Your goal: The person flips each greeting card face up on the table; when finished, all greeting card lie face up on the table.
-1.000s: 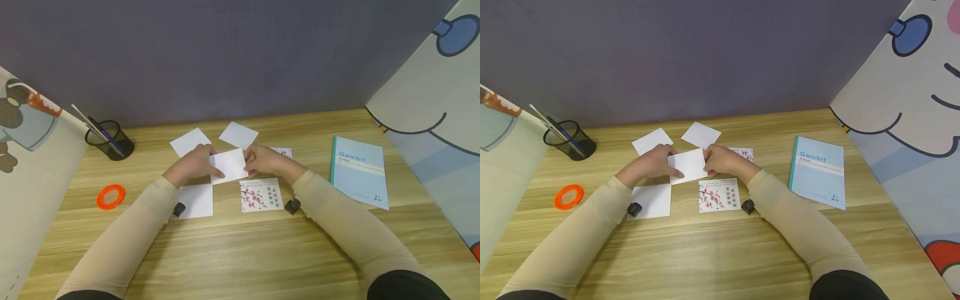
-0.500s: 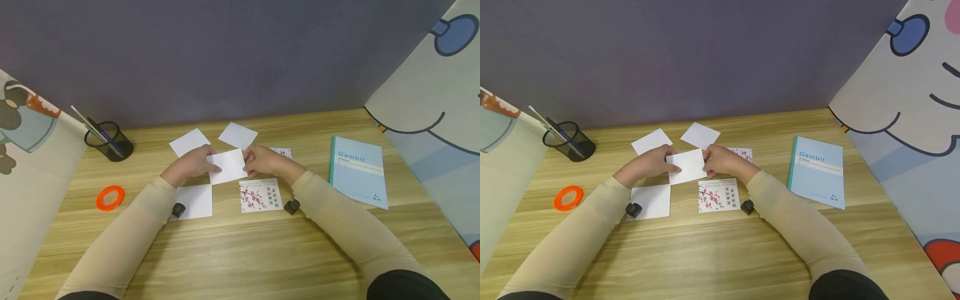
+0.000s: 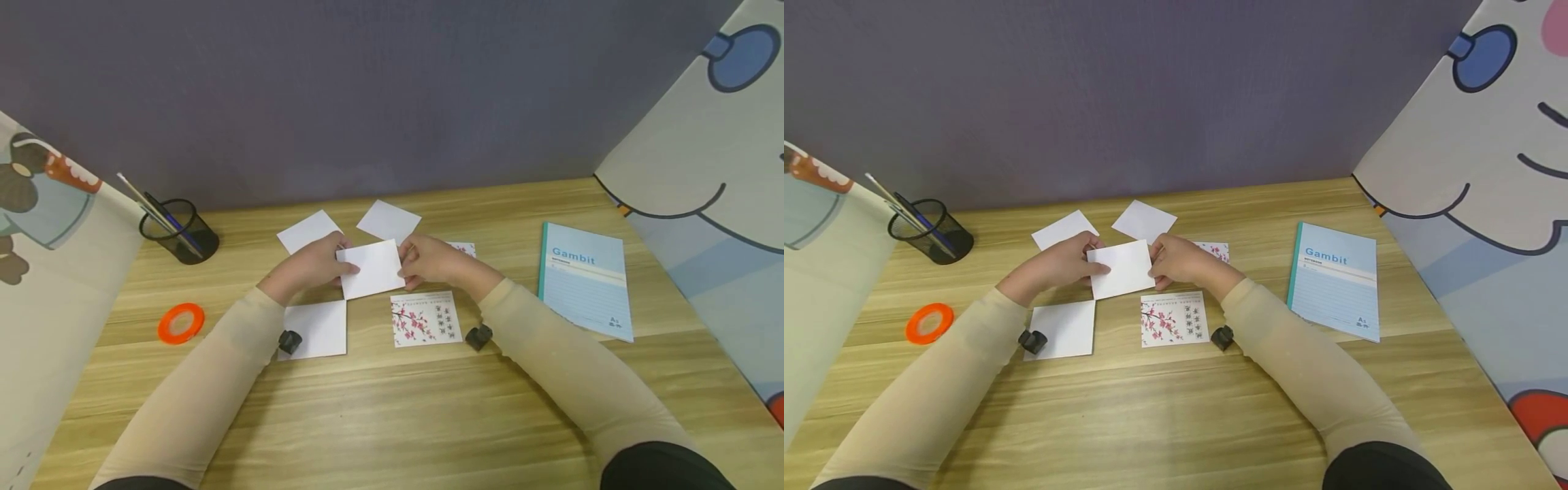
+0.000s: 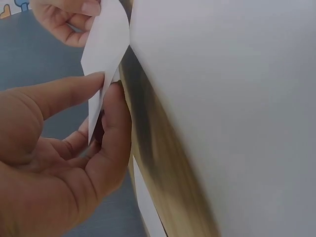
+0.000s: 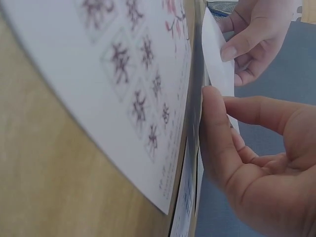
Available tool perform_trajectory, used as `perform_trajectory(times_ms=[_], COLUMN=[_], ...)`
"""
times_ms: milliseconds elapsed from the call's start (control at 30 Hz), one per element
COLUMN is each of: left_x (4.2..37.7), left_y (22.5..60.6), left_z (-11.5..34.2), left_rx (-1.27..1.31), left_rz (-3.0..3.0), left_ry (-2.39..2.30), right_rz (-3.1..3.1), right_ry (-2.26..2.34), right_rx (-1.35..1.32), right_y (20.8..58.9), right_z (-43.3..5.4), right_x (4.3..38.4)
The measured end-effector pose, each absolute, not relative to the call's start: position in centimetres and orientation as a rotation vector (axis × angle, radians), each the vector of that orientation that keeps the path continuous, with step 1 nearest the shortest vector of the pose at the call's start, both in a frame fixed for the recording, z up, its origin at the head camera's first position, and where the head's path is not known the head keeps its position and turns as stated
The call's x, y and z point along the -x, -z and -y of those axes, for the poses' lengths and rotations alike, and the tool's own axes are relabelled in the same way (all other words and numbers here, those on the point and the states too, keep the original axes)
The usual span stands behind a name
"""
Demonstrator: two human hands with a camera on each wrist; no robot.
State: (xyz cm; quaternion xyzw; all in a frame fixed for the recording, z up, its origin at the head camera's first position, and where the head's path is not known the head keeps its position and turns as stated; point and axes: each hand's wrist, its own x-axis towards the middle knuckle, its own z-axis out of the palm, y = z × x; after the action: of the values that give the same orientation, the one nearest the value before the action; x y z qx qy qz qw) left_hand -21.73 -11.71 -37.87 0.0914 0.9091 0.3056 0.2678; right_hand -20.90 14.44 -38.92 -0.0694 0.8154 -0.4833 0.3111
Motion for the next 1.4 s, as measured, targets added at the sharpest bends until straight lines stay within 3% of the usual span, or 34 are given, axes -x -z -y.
perform_trajectory(times_ms=[767,1400], left_x=[21.9,21.5], left_y=[37.6,37.5], left_z=[11.1,10.7], left_rx=[-0.289,-0.477], left_rz=[-2.231,-2.309], left_ry=[-1.263,-1.306], right_rz=[-2.202,-2.265], right_ry=[1.309,1.343], right_rx=[0.2,0.137], right_y=[38.3,38.6], right_z=[-15.7,-16.5], right_x=[20.9,21.1])
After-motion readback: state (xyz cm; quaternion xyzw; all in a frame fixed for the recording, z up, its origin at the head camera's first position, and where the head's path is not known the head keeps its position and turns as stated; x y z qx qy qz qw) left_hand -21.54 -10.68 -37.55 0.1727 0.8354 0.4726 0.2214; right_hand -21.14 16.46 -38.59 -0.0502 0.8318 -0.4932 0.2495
